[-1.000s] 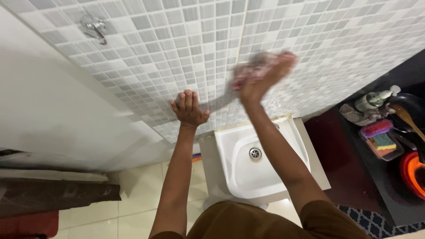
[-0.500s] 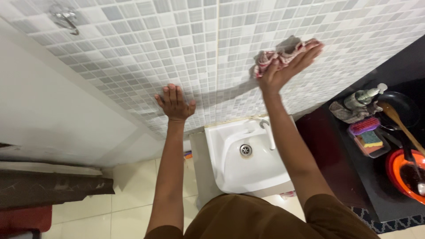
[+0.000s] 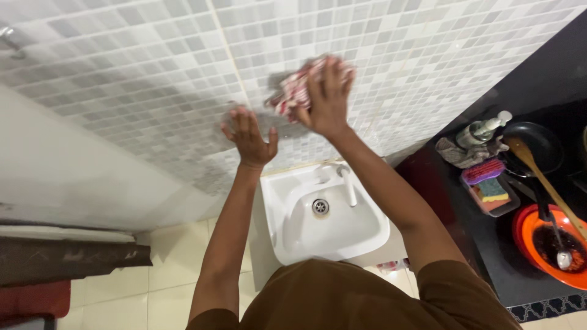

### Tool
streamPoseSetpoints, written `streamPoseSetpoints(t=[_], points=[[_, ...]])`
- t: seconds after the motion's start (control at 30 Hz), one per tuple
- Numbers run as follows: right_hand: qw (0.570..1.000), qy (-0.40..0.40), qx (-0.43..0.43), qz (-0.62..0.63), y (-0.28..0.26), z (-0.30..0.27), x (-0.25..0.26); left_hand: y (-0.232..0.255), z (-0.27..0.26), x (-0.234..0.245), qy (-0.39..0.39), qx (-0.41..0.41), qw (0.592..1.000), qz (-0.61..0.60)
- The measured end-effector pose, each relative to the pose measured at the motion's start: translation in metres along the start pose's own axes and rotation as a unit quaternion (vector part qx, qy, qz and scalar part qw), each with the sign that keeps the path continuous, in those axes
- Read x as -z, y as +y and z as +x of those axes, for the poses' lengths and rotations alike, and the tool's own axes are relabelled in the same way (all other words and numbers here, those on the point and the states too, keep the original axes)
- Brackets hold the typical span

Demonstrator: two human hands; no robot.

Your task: The person cleans a white wall-mounted sink using a red and white checkered cloth. They wipe the sink basin, faucet, and the tiled wall above the sink repeatedly.

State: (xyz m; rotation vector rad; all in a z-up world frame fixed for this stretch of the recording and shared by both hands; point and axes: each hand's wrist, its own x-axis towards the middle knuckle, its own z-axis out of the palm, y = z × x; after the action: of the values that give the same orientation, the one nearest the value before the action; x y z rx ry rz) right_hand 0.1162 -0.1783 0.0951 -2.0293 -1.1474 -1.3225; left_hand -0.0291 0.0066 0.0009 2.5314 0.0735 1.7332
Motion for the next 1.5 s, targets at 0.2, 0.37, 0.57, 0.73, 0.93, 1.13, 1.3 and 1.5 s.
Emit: streamPoseSetpoints(t=[0.2,0.37,0.57,0.73,0.93,1.13,1.3,1.5], points=[[0.953,0.184,-0.234,0.055,0.096,0.016,0.041,0.054,0.040,-0.051,0.070,-0.073,0.990,0.101],[0.889,0.245,-0.357,0.149,0.098,-0.068,0.028,0.051,0.041,-0.054,0.074,-0.083,0.987,0.119],[0.639,0.089,-0.657,0.389,0.042,-0.234,-0.027,0.056,0.042,-0.055,0.076,-0.071,0.985,0.135],[0.809,0.068,-0.529,0.248,0.055,-0.227,-0.029,0.062,0.045,-0.054,0.084,-0.059,0.983,0.150],[0.913,0.146,-0.361,0.124,0.087,-0.041,0.039,0.060,0.046,-0.058,0.090,-0.058,0.980,0.170],[0.959,0.147,-0.222,0.092,0.091,-0.015,0.050,0.063,0.043,-0.061,0.088,-0.045,0.982,0.164],[0.975,0.047,-0.192,0.096,0.067,-0.158,-0.004,0.061,0.041,-0.059,0.077,-0.043,0.983,0.161],[0.869,-0.070,-0.474,0.123,0.087,-0.235,-0.005,0.062,0.045,-0.058,0.089,-0.050,0.982,0.160]])
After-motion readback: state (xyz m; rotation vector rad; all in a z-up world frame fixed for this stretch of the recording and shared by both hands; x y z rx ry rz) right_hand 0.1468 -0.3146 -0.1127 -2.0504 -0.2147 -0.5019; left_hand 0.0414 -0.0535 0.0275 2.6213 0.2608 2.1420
